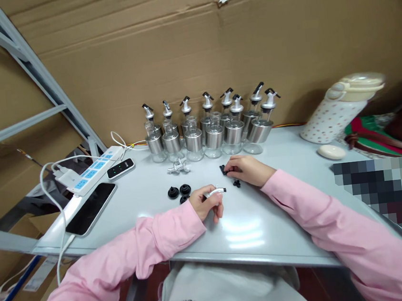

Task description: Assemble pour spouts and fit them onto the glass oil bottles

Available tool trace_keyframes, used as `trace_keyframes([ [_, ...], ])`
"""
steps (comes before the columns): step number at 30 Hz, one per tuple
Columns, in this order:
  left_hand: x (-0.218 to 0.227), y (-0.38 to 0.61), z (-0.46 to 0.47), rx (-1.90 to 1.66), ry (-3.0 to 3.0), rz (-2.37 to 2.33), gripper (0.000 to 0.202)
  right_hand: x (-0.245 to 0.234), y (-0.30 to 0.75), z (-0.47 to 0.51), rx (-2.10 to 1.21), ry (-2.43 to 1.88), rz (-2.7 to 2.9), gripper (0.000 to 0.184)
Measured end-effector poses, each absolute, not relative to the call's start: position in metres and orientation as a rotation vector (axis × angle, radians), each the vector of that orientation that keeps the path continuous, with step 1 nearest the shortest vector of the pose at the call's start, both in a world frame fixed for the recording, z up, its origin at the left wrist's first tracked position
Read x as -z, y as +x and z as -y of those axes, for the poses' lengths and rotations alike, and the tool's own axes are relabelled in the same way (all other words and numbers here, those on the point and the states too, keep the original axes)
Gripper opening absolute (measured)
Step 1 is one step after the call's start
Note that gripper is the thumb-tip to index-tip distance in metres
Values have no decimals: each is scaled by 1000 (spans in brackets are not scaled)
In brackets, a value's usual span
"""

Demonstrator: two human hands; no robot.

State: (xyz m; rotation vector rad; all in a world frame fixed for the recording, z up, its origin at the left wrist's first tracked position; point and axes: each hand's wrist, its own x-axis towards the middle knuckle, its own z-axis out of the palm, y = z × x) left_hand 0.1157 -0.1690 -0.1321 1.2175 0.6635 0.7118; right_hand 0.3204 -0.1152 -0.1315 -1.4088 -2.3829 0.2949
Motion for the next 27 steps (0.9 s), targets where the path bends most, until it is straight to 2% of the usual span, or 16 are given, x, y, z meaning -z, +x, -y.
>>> trace_keyframes([
  [27, 132, 115, 169, -710, 1219, -668, 43, 129, 322, 114, -332, -1449, 2388, 11],
])
